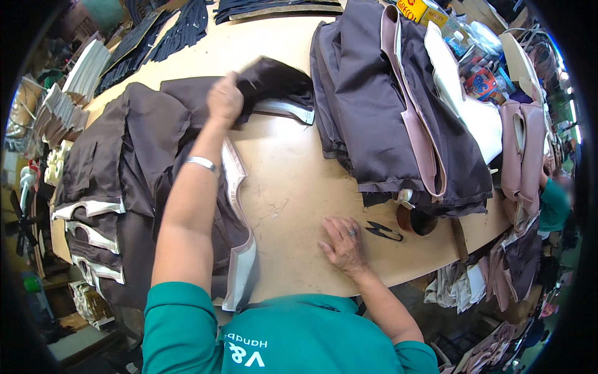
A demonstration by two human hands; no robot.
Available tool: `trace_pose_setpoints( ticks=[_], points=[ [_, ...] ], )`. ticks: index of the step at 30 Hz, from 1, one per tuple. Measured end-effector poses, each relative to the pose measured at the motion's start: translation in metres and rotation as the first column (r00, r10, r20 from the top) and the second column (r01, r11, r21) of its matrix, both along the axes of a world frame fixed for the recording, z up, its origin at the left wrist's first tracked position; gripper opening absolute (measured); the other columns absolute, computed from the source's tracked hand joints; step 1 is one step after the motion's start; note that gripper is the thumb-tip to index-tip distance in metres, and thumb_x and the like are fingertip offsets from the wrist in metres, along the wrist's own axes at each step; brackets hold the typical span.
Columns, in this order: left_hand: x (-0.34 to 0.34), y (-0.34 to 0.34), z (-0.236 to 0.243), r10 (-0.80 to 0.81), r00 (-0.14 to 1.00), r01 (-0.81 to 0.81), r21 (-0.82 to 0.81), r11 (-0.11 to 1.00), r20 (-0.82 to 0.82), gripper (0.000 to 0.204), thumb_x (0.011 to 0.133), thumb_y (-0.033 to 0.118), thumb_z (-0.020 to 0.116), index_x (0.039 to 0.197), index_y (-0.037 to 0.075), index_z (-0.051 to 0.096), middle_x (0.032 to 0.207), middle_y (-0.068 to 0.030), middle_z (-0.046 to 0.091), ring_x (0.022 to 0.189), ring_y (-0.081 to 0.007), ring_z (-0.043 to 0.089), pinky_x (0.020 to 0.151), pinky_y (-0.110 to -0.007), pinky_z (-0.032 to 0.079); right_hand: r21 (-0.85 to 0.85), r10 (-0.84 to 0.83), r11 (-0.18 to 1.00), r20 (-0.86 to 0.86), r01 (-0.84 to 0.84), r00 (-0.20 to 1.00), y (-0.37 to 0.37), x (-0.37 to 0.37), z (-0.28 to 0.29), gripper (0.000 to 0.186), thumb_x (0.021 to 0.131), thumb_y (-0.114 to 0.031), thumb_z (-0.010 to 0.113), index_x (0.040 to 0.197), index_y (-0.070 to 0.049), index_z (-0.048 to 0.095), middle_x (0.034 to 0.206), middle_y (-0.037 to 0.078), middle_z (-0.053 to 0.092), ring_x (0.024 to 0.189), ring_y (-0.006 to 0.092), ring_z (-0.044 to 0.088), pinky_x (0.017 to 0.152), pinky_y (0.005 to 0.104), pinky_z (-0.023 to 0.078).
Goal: The person handles a large piece of dark fabric with a white backing, turning it over and aligning the edges. They then use a pair of scissors to carefully trim the seam allowance along the curved edge of the fabric piece.
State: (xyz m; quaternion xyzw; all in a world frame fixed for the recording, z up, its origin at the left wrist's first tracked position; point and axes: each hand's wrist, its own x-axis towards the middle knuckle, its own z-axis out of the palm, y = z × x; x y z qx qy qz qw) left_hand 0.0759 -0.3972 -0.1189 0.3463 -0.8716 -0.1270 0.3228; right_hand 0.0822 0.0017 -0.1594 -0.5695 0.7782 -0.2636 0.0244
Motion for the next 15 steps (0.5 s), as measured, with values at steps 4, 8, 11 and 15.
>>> trace_pose_setpoints(
  ticks=[4, 8, 11, 15],
  points=[
    [0.026, -0.032, 0.101, -0.275, 0.847, 0.114, -0.35, 0.93, -0.454, 0.015, 0.083, 0.004, 0.05, 0.094, 0.003, 0.059, 0.087, -0.0176, 0.063, 0.083, -0.0255, 0.062, 0.073, -0.031, 0.046, -0.004, -0.003, 1.0, 0.025, 0.003, 1.0, 0.0, -0.002, 0.001, 0.051, 0.065, -0.018, 0.067, 0.111, -0.006, 0.049, 0.114, 0.01, 0.05, 0.105, 0.0278, 0.045, 0.094, 0.0421, 0.032],
    [0.089, -0.048, 0.17, -0.187, 0.967, 0.083, -0.475, 0.876, -0.175, 0.024, 0.081, 0.005, 0.053, 0.104, 0.002, 0.057, 0.094, -0.0096, 0.061, 0.089, -0.0167, 0.056, 0.079, -0.027, 0.044, -0.022, -0.114, 0.992, 0.27, 0.125, 0.956, -0.002, -0.002, -0.004, 0.052, 0.071, -0.02, 0.064, 0.117, -0.005, 0.045, 0.114, 0.013, 0.049, 0.104, 0.0267, 0.047, 0.09, 0.0403, 0.036],
    [0.12, 0.061, 0.174, -0.236, 0.969, 0.175, -0.465, 0.868, -0.074, 0.018, 0.078, 0.003, 0.053, 0.095, 0.002, 0.06, 0.094, -0.0138, 0.061, 0.084, -0.0263, 0.058, 0.077, -0.03, 0.045, -0.124, -0.135, 0.931, 0.755, 0.342, 0.642, -0.028, -0.006, 0.014, 0.065, 0.076, -0.022, 0.062, 0.131, -0.008, 0.029, 0.122, 0.013, 0.043, 0.104, 0.0241, 0.046, 0.088, 0.037, 0.038],
    [0.184, 0.14, 0.163, -0.602, 0.712, 0.701, 0.309, 0.643, -0.362, 0.027, 0.064, 0.006, 0.062, 0.091, 0.001, 0.059, 0.091, -0.0097, 0.06, 0.082, -0.0187, 0.057, 0.075, -0.028, 0.043, -0.076, 0.067, 0.969, 0.997, 0.237, 0.047, -0.079, 0.005, 0.04, 0.073, 0.082, -0.025, 0.058, 0.137, -0.01, 0.014, 0.131, 0.011, 0.032, 0.104, 0.0223, 0.045, 0.087, 0.0334, 0.04]
  ],
)
